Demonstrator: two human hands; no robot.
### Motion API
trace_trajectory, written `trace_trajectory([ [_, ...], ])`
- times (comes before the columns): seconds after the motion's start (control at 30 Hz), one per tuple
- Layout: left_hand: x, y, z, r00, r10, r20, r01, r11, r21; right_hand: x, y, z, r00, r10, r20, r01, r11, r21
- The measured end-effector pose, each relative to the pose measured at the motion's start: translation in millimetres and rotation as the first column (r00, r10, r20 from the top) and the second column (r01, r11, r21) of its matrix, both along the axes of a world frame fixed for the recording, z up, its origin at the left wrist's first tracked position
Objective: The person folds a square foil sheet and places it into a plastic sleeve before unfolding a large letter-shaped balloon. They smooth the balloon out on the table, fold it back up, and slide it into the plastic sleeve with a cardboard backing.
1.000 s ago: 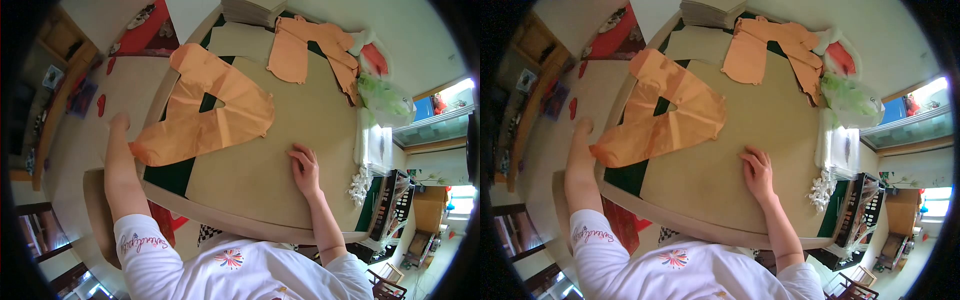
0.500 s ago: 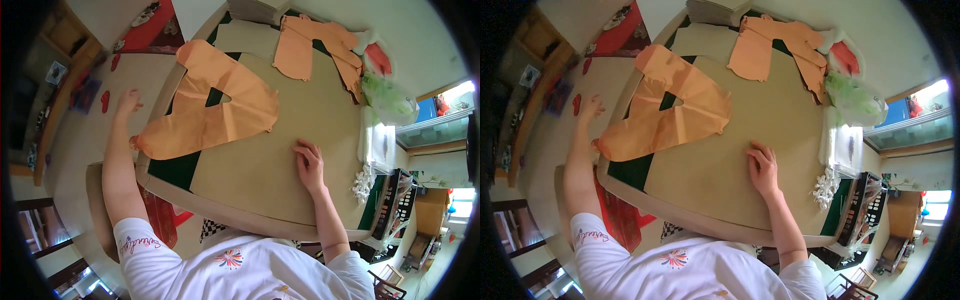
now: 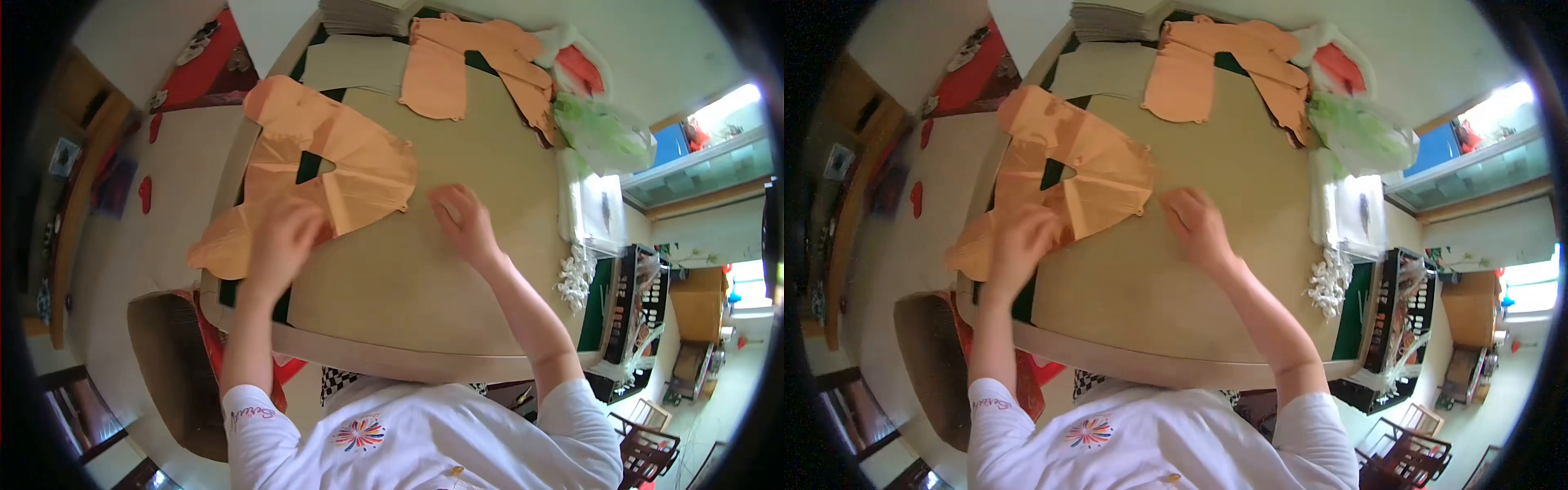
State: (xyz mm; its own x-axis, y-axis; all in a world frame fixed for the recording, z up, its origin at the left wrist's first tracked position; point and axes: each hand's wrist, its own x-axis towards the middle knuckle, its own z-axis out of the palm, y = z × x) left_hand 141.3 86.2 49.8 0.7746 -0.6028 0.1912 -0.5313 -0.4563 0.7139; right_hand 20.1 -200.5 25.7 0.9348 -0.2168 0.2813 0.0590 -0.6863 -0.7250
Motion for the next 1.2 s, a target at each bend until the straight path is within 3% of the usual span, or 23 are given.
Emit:
trace_trajectory([
  [0.03, -24, -30, -21, 0.97, -0.108, 0.219, 0.106, 0.994, 0.021, 26, 2, 2, 0.993, -0.093, -0.069, 0.093, 0.996, -0.002],
  [0.07, -28, -44, -17, 0.921, -0.189, 0.341, 0.144, 0.978, 0.154, 59, 3, 5, 0.978, -0.167, -0.126, 0.167, 0.986, -0.007],
  [0.17, -32, -72, -46, 0.874, -0.138, 0.467, 0.014, 0.966, 0.259, 108, -3, -15, 0.981, -0.193, -0.022, 0.19, 0.976, -0.11],
  [0.23, -34, -78, -50, 0.839, -0.194, 0.509, -0.027, 0.919, 0.394, 126, -3, -23, 0.972, -0.233, 0.0, 0.227, 0.946, -0.23],
  [0.27, -37, -78, -53, 0.824, -0.227, 0.52, -0.045, 0.887, 0.459, 132, -6, -23, 0.966, -0.224, -0.129, 0.195, 0.96, -0.202],
  [0.33, -36, -81, -59, 0.816, -0.177, 0.551, -0.063, 0.919, 0.389, 143, -10, -11, 0.91, -0.178, -0.374, 0.136, 0.981, -0.137],
  [0.37, -35, -82, -62, 0.813, -0.147, 0.563, -0.075, 0.933, 0.352, 144, -11, -15, 0.918, -0.183, -0.353, 0.144, 0.98, -0.134],
  [0.47, -27, -80, -62, 0.872, -0.068, 0.485, -0.053, 0.972, 0.231, 148, -15, -27, 0.943, -0.183, -0.276, 0.149, 0.979, -0.141],
  [0.53, -23, -80, -39, 0.975, 0.031, 0.221, -0.091, 0.959, 0.267, 147, -17, -31, 0.962, -0.175, -0.21, 0.143, 0.977, -0.161],
  [0.57, -21, -79, -28, 0.993, 0.084, 0.081, -0.104, 0.951, 0.29, 145, -17, -32, 0.972, -0.186, -0.142, 0.18, 0.982, -0.055],
  [0.63, -15, -78, -18, 0.984, 0.161, -0.076, -0.148, 0.978, 0.149, 142, -15, -30, 0.974, -0.226, -0.005, 0.223, 0.96, 0.166],
  [0.77, -6, -71, -29, 0.924, 0.213, -0.317, -0.261, 0.958, -0.117, 112, -6, -11, 0.933, -0.227, 0.278, 0.209, 0.974, 0.093],
  [0.93, 3, -70, -35, 0.969, 0.202, -0.143, -0.216, 0.972, -0.095, 69, 22, 4, 0.903, 0.093, 0.419, -0.016, 0.983, -0.184],
  [1.0, 6, -70, -34, 0.971, 0.21, -0.112, -0.219, 0.973, -0.072, 63, 25, -6, 0.941, 0.135, 0.309, -0.028, 0.945, -0.327],
  [1.03, 9, -70, -35, 0.966, 0.224, -0.128, -0.233, 0.971, -0.061, 61, 25, -11, 0.956, 0.148, 0.253, -0.038, 0.918, -0.395],
  [1.13, 13, -69, -41, 0.955, 0.255, -0.152, -0.27, 0.959, -0.083, 57, 22, -14, 0.995, -0.026, 0.098, 0.067, 0.898, -0.435],
  [1.2, 13, -70, -45, 0.951, 0.251, -0.181, -0.28, 0.947, -0.158, 57, 22, -3, 0.975, 0.002, 0.22, 0.084, 0.922, -0.377],
])
